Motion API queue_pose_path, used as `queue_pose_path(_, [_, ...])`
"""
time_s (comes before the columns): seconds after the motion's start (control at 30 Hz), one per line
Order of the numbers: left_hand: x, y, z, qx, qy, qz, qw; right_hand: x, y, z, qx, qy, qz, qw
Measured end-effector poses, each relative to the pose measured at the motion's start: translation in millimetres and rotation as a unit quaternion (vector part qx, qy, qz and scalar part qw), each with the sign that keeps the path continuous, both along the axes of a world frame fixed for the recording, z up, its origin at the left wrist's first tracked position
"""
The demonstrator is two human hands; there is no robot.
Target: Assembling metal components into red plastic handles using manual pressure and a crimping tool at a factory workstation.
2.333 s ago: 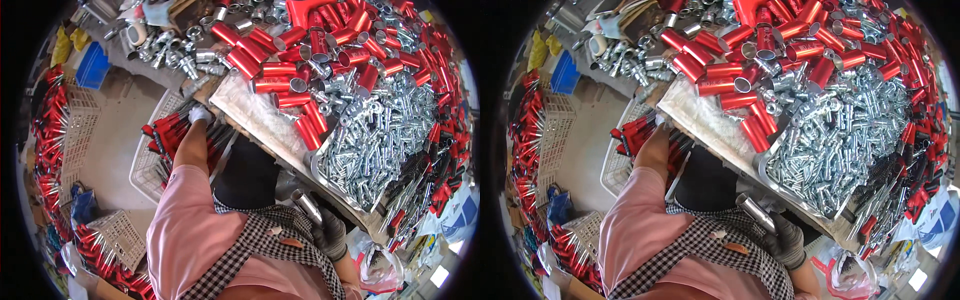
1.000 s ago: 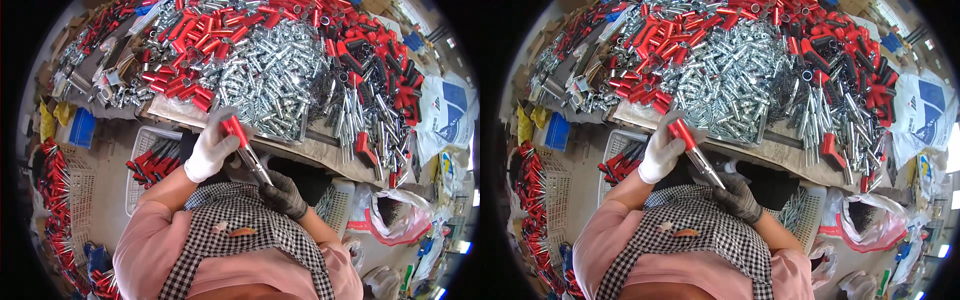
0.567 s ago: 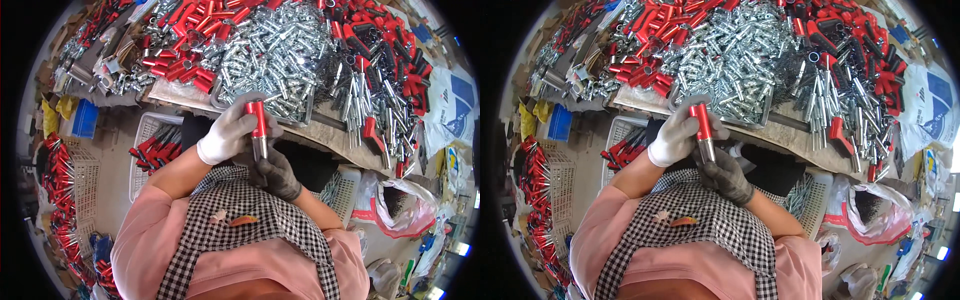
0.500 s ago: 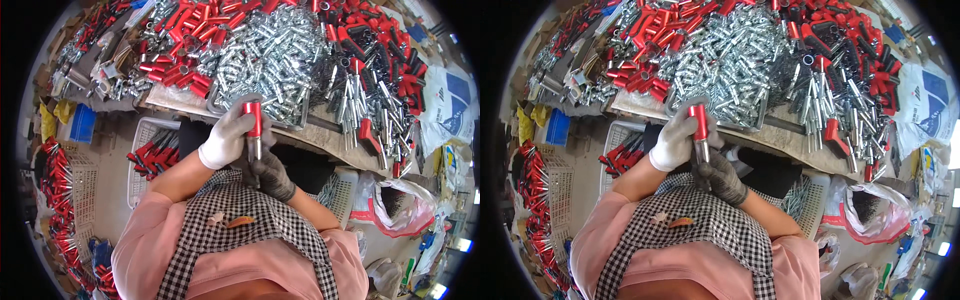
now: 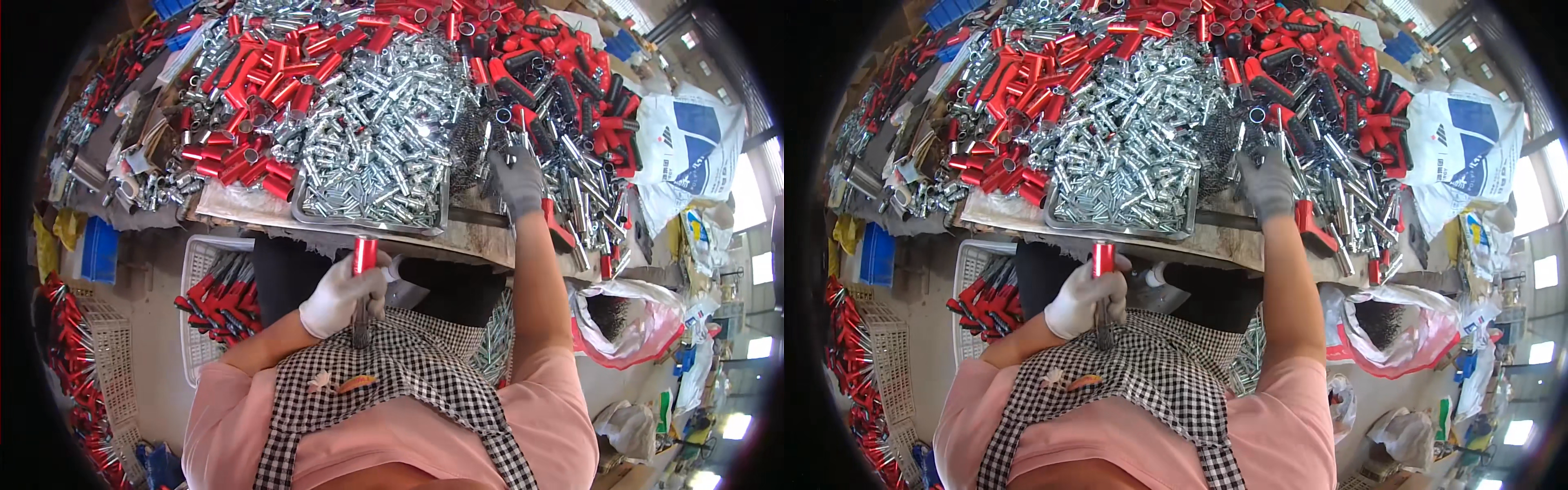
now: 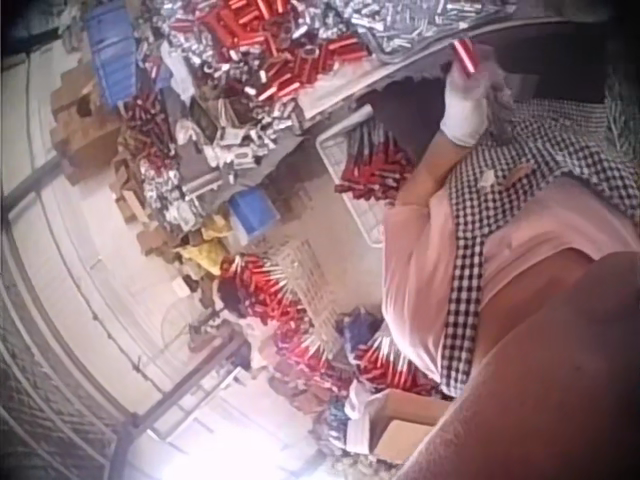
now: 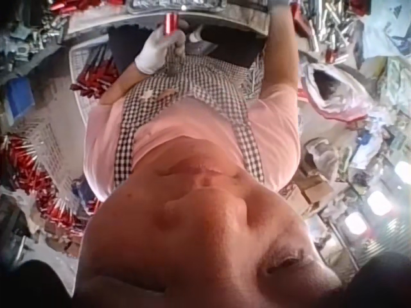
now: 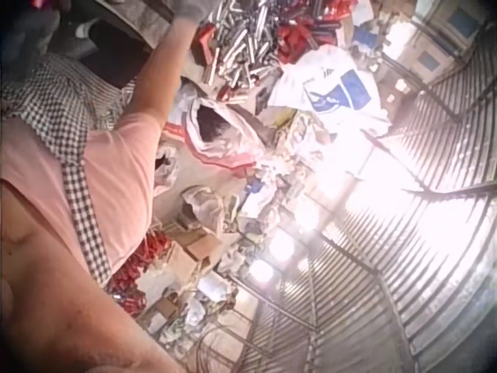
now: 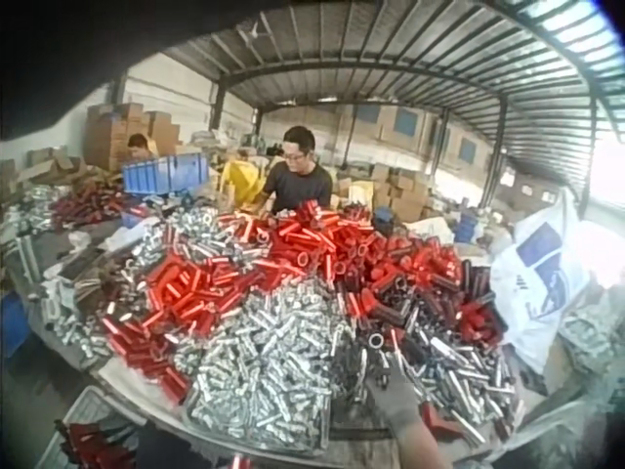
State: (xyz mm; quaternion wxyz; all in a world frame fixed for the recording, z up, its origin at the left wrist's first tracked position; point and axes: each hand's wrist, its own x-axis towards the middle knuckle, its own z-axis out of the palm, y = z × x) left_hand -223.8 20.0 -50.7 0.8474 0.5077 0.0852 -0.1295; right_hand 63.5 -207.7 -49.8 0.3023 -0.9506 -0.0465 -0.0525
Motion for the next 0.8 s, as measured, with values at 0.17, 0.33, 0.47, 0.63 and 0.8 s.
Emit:
queue_pose_path(0.17, [-3,-7,-9,0.0,0.002,-0.053,0.999,61,6,-42,-0.096,-0.103,0.001,0.99])
queue_pose_path(0.33, [6,1,4,0.093,0.028,-0.005,0.995,51,-26,-23,0.013,-0.073,-0.021,0.997])
queue_pose_path(0.47, [17,19,-4,0.417,-0.098,-0.034,0.903,-39,-8,41,0.241,0.003,0.15,0.959])
queue_pose_path(0.63, [29,9,-7,0.508,-0.238,-0.066,0.825,-137,2,47,0.085,0.021,0.516,0.852])
queue_pose_path(0.8, [37,-8,-10,0.531,-0.271,-0.132,0.792,-167,-12,-3,0.167,0.07,0.469,0.864])
